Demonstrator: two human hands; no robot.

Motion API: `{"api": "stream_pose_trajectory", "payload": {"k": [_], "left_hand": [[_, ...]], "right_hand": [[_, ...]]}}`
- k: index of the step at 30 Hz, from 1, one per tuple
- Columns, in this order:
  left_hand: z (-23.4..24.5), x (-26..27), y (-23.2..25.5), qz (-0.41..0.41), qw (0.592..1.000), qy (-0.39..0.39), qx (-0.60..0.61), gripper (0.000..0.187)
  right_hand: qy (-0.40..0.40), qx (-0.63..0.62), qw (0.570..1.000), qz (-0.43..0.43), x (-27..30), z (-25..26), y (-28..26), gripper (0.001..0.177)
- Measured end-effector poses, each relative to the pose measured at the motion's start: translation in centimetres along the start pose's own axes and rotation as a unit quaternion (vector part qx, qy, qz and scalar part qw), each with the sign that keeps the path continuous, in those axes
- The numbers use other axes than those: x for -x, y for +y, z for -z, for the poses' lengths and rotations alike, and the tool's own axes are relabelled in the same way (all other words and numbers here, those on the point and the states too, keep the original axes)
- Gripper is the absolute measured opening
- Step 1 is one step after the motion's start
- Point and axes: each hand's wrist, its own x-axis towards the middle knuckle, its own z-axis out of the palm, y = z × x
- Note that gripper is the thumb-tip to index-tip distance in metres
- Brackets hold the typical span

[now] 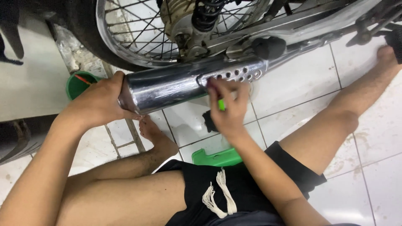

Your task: The person cleans a motorcycle exhaust pipe using a black cloth, a green-handled brush, and a reddish abrasive pad. They wipe the chrome surface, scrub the perforated section with the brush, and rub the pad over the pipe while holding it steady with the other hand.

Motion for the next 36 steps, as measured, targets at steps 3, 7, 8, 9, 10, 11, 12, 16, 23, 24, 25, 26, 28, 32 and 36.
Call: {"api": "stream_pose_trajectory", "payload": {"k": [3,7,8,9,10,11,12,16,23,24,25,26,28,32,36], "left_hand": [[0.1,-0.1,-0.1,0.0,1.0,-0.004,-0.012,0.084],[0.1,-0.1,0.1,-0.001,1.0,-0.003,-0.01,0.084],[0.0,-0.1,0.1,0.0,1.0,-0.01,-0.009,0.086],[0.2,-0.2,0.1,0.001,1.0,-0.011,-0.008,0.087],[0.3,-0.4,0.0,0.0,1.0,-0.006,-0.007,0.087],[0.3,-0.4,-0.1,-0.001,1.0,-0.01,-0.009,0.085],[0.1,-0.5,-0.2,-0.002,1.0,-0.013,-0.01,0.082],[0.1,0.0,0.2,0.014,1.0,-0.016,0.007,0.088],[0.6,0.7,1.0,0.007,0.999,-0.006,0.04,0.091],[0.7,0.9,1.2,0.001,0.998,-0.001,0.055,0.09],[0.7,0.8,1.2,0.003,0.999,-0.005,0.054,0.09],[0.7,0.8,1.1,-0.002,0.998,-0.007,0.055,0.093],[0.7,0.6,0.9,-0.008,0.998,-0.002,0.059,0.097],[1.0,0.7,1.5,-0.008,0.998,-0.011,0.062,0.096],[1.4,1.2,2.2,0.022,0.997,-0.021,0.067,0.098]], "right_hand": [[0.035,0.012,0.999,0.0,-0.1,0.1,1.3,0.026],[0.138,0.03,0.982,-0.127,-1.0,1.8,3.0,0.015],[0.112,0.021,0.989,-0.094,-0.4,1.9,2.9,0.016],[0.089,0.009,0.994,-0.058,-0.1,1.8,2.9,0.017],[0.091,0.008,0.994,-0.054,0.4,1.4,3.3,0.017],[0.069,0.014,0.997,-0.008,1.2,1.3,3.3,0.023],[0.046,0.02,0.998,0.039,2.1,1.1,3.4,0.031],[0.1,0.024,0.992,-0.079,0.6,2.2,5.4,0.022],[0.054,0.02,0.998,0.033,1.2,2.3,6.5,0.025],[0.069,0.054,0.996,0.022,1.4,2.2,7.2,0.026],[0.067,0.054,0.996,0.019,0.6,2.5,6.5,0.026],[0.081,0.032,0.996,-0.029,-0.3,2.8,5.8,0.019],[0.098,0.009,0.993,-0.069,-0.6,2.5,5.5,0.015],[0.078,-0.003,0.997,0.021,1.0,1.8,5.4,0.023],[0.138,0.035,0.99,-0.019,2.1,1.5,7.7,0.015]]}}
